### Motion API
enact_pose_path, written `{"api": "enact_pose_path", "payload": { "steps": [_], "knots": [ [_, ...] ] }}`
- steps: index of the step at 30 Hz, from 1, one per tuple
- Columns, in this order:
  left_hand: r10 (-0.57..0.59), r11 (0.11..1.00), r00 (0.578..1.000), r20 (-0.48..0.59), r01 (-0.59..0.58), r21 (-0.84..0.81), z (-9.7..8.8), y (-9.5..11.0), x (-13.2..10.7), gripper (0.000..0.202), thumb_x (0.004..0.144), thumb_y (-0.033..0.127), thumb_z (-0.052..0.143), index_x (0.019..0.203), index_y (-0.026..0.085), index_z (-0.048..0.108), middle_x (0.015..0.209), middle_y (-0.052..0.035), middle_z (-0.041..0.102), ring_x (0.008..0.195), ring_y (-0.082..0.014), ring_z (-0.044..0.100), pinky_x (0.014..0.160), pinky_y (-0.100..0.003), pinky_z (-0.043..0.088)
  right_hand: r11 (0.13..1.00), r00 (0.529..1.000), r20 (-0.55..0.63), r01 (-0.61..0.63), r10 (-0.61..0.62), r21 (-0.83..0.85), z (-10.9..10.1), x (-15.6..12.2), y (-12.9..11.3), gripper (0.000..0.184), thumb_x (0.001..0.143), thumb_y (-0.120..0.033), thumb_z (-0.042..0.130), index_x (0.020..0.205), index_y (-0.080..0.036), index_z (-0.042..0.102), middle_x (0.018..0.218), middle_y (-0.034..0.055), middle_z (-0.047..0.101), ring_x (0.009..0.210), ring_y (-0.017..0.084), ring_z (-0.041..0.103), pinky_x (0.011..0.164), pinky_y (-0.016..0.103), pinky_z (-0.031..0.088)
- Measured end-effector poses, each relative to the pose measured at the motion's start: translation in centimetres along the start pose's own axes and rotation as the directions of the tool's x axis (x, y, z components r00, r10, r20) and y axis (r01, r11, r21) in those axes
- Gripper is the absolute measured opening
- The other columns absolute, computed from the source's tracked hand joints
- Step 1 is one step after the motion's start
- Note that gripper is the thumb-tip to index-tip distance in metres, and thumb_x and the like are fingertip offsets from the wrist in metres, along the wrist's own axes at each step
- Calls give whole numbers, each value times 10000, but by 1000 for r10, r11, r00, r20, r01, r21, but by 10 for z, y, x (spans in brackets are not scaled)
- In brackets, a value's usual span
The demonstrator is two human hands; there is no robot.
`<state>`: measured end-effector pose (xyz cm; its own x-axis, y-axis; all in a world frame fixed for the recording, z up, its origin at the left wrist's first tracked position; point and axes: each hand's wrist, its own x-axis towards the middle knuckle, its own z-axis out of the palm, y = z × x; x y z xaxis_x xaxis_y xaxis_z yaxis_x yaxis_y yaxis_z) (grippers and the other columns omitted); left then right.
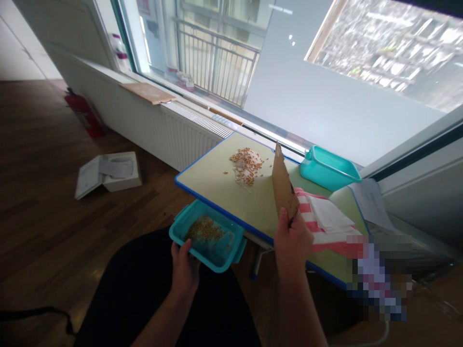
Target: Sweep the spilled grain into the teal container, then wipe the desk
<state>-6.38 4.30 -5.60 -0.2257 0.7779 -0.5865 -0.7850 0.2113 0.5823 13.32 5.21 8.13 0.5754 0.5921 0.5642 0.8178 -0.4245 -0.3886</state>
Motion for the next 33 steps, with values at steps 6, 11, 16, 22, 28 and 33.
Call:
{"api": "enact_pose_path", "payload": {
  "steps": [6, 11, 16, 22, 28, 33],
  "knots": [
    [46, 999, 999, 13, -46, 2, 0, -2, -1, 561, 748, 293, 709, 1253, 319, 466, 1125, -55, 595, 949, -186, 620, 767, -321, 535, 997, 997, 55, 45, -49, 64, 2, -10, -14, 469, 856, -493, 437, 961, -134, 721, 704, 125, 668, 631, 218, 583, 559, 289, 345],
    [106, 994, 994, 19, -106, -31, 0, -1, 0, 578, 749, 283, 712, 1269, 319, 463, 1181, -61, 578, 1001, -186, 609, 798, -310, 525, 992, 993, 86, 70, -79, 100, 4, -17, -23, 494, 871, -494, 435, 1073, -128, 699, 756, 124, 688, 681, 216, 608, 576, 278, 368],
    [91, 995, 996, -20, -91, -39, -2, 1, 3, 590, 759, 279, 703, 1289, 326, 448, 1174, -65, 582, 994, -190, 613, 792, -323, 527, 991, 991, 102, 70, -81, 111, 4, -20, -32, 472, 866, -494, 449, 1048, -144, 707, 732, 111, 676, 657, 201, 592, 567, 270, 345],
    [80, 996, 997, -20, -81, -46, -2, 4, 0, 620, 765, 291, 703, 1319, 335, 427, 1115, -59, 597, 981, -197, 619, 782, -334, 533, 989, 990, 99, 83, -96, 120, 3, -23, -42, 439, 864, -491, 443, 925, -149, 711, 677, 97, 649, 615, 194, 568, 548, 266, 318],
    [85, 994, 996, -30, -87, -63, -2, 7, -1, 628, 763, 273, 704, 1322, 331, 426, 1136, -63, 598, 985, -196, 622, 799, -344, 536, 989, 993, 83, 74, -85, 130, 2, -25, -48, 449, 864, -503, 442, 895, -144, 711, 668, 101, 642, 603, 193, 552, 537, 270, 311],
    [93, 992, 995, -34, -95, -79, -2, 10, -2, 625, 758, 267, 704, 1319, 322, 433, 1105, -60, 606, 975, -197, 628, 834, -365, 531, 986, 993, 83, 75, -88, 147, 1, -28, -53, 405, 856, -489, 451, 814, -155, 676, 666, 85, 634, 597, 177, 532, 555, 268, 322]
  ]
}}
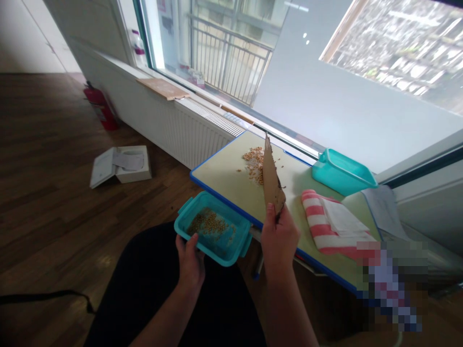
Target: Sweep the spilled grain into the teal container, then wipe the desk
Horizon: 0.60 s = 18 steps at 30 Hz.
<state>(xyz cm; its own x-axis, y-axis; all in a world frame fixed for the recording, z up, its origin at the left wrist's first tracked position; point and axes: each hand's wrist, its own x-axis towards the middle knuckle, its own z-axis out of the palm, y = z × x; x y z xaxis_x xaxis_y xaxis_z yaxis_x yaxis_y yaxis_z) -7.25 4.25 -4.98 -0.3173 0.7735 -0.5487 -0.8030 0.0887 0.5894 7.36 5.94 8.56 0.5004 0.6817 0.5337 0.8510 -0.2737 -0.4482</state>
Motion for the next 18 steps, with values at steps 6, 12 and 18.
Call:
{"api": "enact_pose_path", "payload": {
  "steps": [6, 12, 18],
  "knots": [
    [0, 1000, 1000, 12, 0, -15, 1, 2, -3, 609, 765, 256, 690, 1315, 317, 435, 1103, -53, 617, 967, -189, 629, 843, -359, 524, 999, 1000, 6, 21, -21, 31, 1, -4, -4, 402, 865, -484, 456, 827, -152, 679, 688, 91, 643, 630, 185, 545, 573, 269, 337],
    [20, 1000, 999, 33, -20, -21, -1, 2, -2, 566, 755, 285, 704, 1267, 310, 464, 1090, -46, 607, 933, -179, 627, 812, -342, 526, 997, 999, 25, 43, -44, 58, 1, -8, -6, 424, 864, -491, 461, 871, -145, 705, 667, 87, 639, 604, 184, 535, 566, 275, 337],
    [-13, 1000, 1000, -18, 12, -10, -1, 7, 1, 541, 763, 287, 691, 1251, 304, 459, 1072, -50, 599, 900, -177, 624, 780, -345, 534, 996, 995, 54, 76, -79, 51, 3, -11, -5, 447, 874, -496, 448, 945, -144, 714, 656, 87, 646, 604, 190, 541, 565, 277, 331]
  ]
}}
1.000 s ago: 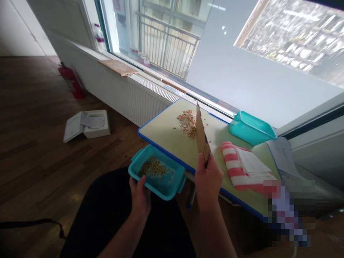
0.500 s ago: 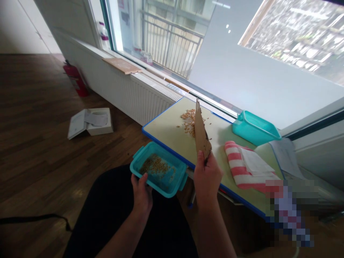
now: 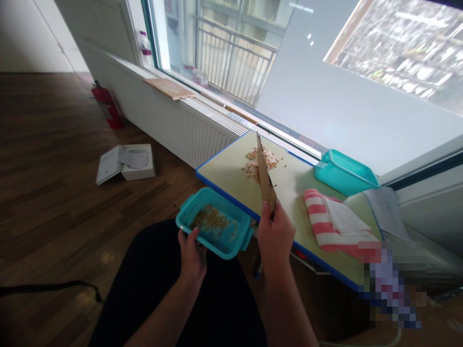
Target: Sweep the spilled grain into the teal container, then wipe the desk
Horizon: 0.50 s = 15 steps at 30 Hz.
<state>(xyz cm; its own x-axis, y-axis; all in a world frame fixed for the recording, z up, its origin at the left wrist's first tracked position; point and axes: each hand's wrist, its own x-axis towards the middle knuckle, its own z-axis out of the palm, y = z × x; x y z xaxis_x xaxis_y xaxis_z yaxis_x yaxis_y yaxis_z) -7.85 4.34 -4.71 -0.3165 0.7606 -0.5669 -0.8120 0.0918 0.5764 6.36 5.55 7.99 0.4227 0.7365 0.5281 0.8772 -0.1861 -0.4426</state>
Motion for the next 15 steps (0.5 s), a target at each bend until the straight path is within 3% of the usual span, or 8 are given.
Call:
{"api": "enact_pose_path", "payload": {
  "steps": [15],
  "knots": [
    [52, 998, 999, -12, -52, -28, -6, 20, 8, 514, 775, 289, 675, 1238, 314, 453, 1158, -57, 596, 962, -207, 626, 768, -381, 555, 998, 998, 27, 55, -56, 35, -2, -1, 1, 458, 882, -503, 448, 961, -132, 704, 697, 109, 670, 645, 199, 596, 581, 274, 361]
  ]
}}
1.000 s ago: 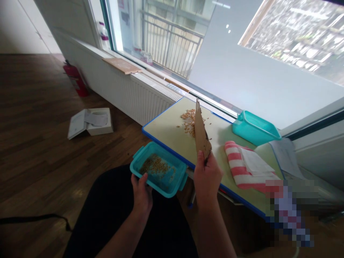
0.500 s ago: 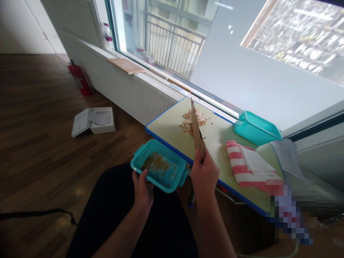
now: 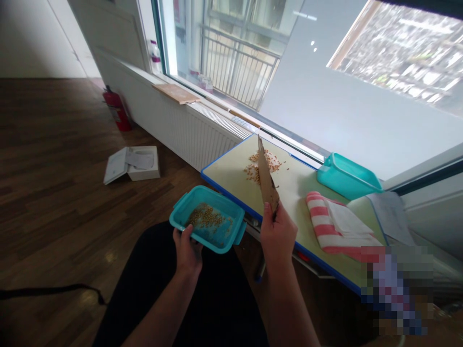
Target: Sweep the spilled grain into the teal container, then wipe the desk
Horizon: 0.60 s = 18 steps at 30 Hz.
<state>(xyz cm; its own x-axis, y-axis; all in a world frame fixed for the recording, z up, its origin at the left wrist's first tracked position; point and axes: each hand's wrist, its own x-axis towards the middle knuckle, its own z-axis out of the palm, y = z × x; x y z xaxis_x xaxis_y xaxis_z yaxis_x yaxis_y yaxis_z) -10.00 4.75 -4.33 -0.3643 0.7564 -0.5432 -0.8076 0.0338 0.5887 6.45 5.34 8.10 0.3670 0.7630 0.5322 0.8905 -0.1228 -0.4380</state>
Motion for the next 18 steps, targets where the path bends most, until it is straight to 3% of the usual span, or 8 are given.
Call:
{"api": "enact_pose_path", "payload": {
  "steps": [6, 15, 18],
  "knots": [
    [-17, 1000, 1000, -5, 18, 6, 0, -4, -2, 495, 771, 268, 670, 1216, 305, 457, 1132, -54, 595, 925, -195, 627, 738, -360, 557, 998, 998, -37, -56, 56, 0, 0, 2, 6, 472, 860, -543, 441, 837, -145, 694, 677, 121, 658, 650, 222, 597, 570, 287, 358],
    [-34, 999, 999, 0, 34, 24, 0, -1, -1, 494, 785, 284, 658, 1232, 316, 451, 1151, -54, 591, 958, -206, 625, 750, -361, 556, 988, 980, -136, -149, 144, -30, -8, 5, 26, 501, 821, -565, 449, 864, -137, 705, 772, 166, 678, 736, 290, 619, 593, 337, 370],
    [-44, 998, 999, 6, 44, 40, -1, 2, 2, 505, 790, 303, 657, 1248, 323, 446, 1159, -53, 593, 970, -209, 627, 761, -363, 557, 988, 969, -193, -153, 155, 24, -11, 24, 36, 495, 808, -571, 497, 920, -133, 699, 798, 152, 678, 760, 285, 610, 619, 354, 387]
  ]
}}
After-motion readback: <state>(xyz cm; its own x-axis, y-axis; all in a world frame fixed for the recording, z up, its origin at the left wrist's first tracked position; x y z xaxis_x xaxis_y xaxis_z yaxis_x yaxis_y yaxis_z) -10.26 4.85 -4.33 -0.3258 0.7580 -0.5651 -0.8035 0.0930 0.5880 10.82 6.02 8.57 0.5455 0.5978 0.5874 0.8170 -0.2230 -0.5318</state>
